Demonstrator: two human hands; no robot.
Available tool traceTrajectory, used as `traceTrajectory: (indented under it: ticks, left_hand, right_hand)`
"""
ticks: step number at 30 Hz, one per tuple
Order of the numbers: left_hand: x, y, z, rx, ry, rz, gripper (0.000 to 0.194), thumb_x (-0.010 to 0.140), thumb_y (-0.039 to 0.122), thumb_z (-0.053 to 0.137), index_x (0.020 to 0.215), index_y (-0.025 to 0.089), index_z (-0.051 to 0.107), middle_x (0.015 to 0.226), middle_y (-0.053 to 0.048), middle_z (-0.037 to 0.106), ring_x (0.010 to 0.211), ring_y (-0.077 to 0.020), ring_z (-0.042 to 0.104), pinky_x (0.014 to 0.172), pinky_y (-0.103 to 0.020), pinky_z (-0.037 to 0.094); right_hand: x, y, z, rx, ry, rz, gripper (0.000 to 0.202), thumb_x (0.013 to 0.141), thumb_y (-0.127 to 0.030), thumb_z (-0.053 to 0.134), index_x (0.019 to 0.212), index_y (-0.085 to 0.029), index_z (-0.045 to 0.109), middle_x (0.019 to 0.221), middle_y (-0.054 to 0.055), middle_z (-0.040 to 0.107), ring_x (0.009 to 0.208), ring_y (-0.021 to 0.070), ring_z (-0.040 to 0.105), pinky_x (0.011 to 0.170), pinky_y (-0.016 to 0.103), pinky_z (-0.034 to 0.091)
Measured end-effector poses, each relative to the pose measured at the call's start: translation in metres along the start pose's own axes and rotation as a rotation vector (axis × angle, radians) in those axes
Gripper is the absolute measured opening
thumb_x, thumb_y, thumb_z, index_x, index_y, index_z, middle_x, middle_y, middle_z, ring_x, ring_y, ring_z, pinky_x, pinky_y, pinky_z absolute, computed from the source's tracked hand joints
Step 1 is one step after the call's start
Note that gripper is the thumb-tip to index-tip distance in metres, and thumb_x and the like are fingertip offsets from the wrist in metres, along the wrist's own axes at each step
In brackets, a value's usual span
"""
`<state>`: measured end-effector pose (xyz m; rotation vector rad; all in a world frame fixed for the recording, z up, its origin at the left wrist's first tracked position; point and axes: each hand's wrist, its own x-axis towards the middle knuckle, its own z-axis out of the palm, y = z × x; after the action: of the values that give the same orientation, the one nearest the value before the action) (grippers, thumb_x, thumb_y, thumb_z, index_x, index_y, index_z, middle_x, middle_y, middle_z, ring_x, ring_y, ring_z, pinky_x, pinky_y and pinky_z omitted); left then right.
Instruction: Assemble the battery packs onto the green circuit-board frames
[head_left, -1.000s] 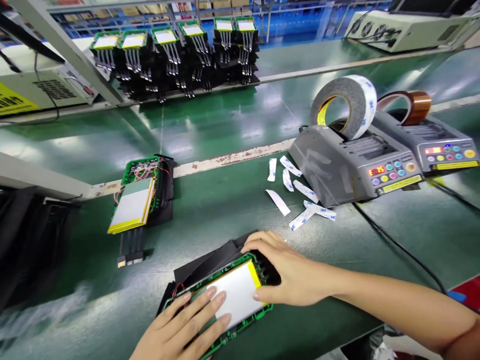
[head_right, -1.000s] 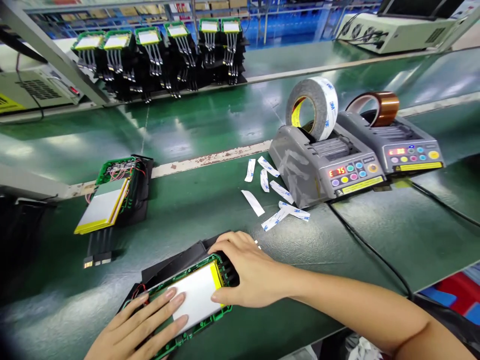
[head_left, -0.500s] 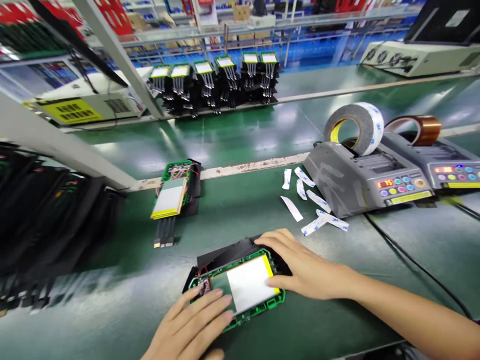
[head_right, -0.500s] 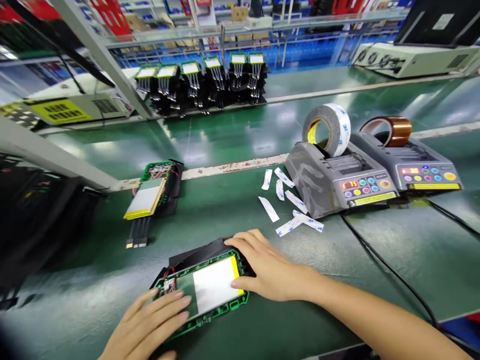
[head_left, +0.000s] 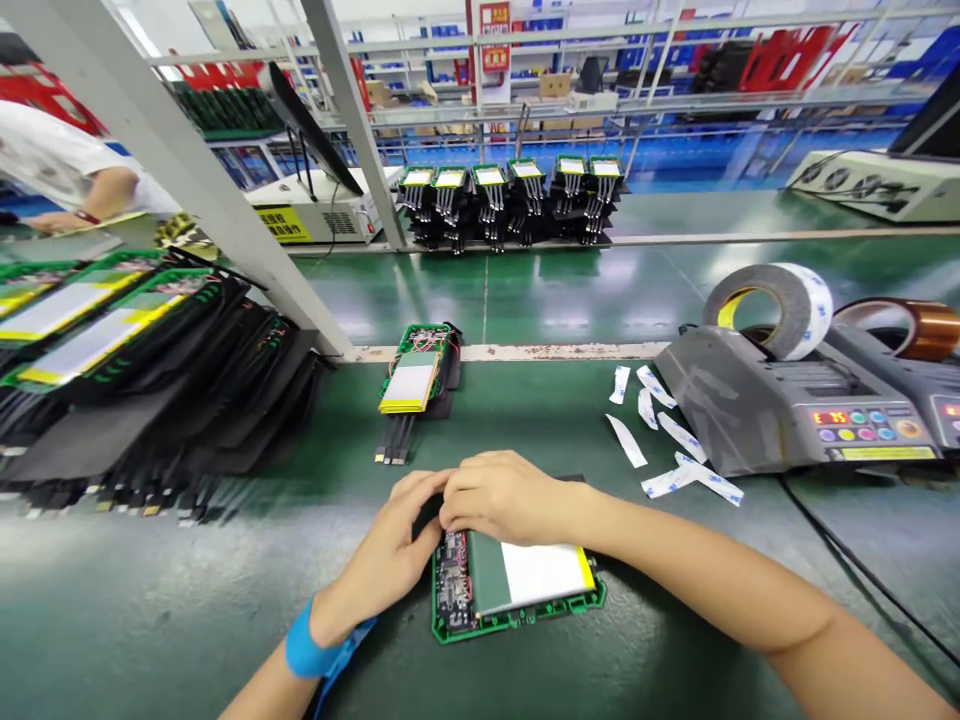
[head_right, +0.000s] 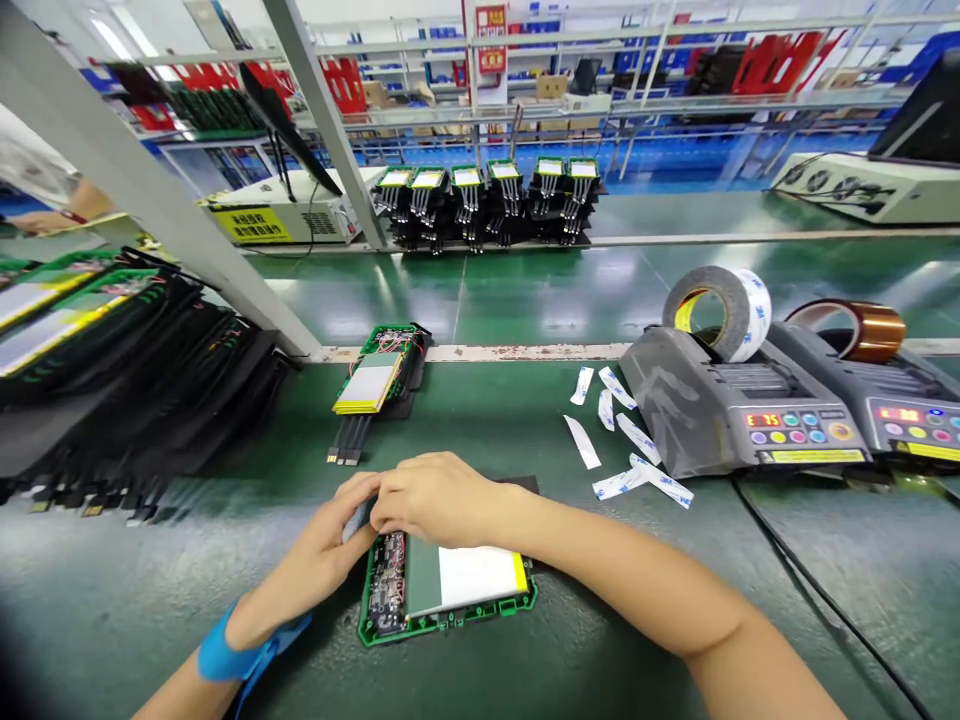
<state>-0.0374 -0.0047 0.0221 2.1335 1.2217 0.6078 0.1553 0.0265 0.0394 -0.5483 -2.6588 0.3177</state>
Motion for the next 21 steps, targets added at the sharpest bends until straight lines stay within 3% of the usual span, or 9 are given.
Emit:
traceTrajectory:
  ticks: [5,10,17,21]
  left_hand:
    - [0.005,0.016,-0.001,0.034,-0.054,0.088,0.023,0.086,0.016,0.052,0.103,0.027,0.063,0.087,0.003,0.064,0.087,-0.0156,0.054,0.082,-0.033,0.04]
    - [0.0,0.022,0.002,0.1,-0.043,0.169,0.019,0.085,0.013,0.056,0.096,0.027,0.062,0.089,0.006,0.066,0.088,-0.0146,0.053,0.087,-0.036,0.031]
    - [-0.011,0.033,0.016,0.267,0.225,0.241,0.014,0.089,0.014,0.055,0.094,0.024,0.065,0.083,0.005,0.07,0.079,-0.0148,0.054,0.08,-0.035,0.03]
    - [-0.018,0.039,0.02,0.403,0.274,0.266,0.015,0.091,0.016,0.053,0.096,0.022,0.065,0.083,0.003,0.069,0.077,-0.016,0.053,0.076,-0.034,0.032]
  right_hand:
    - [-0.03,-0.004,0.009,0.19,0.266,0.098,0.014,0.091,-0.025,0.056,0.083,-0.019,0.066,0.082,0.0,0.069,0.076,0.0107,0.061,0.07,0.022,0.046]
    - [-0.048,-0.012,0.012,0.191,0.348,0.273,0.018,0.089,-0.03,0.059,0.077,-0.018,0.063,0.075,0.0,0.067,0.071,0.0116,0.059,0.069,0.025,0.045]
    - [-0.057,-0.013,0.012,0.074,0.196,0.316,0.018,0.094,-0.024,0.049,0.084,-0.018,0.062,0.084,0.002,0.065,0.076,0.0141,0.053,0.072,0.028,0.043]
    - [-0.06,-0.017,0.011,0.014,0.039,0.392,0.016,0.095,-0.017,0.046,0.091,-0.018,0.062,0.091,0.003,0.061,0.081,0.0153,0.05,0.073,0.028,0.043]
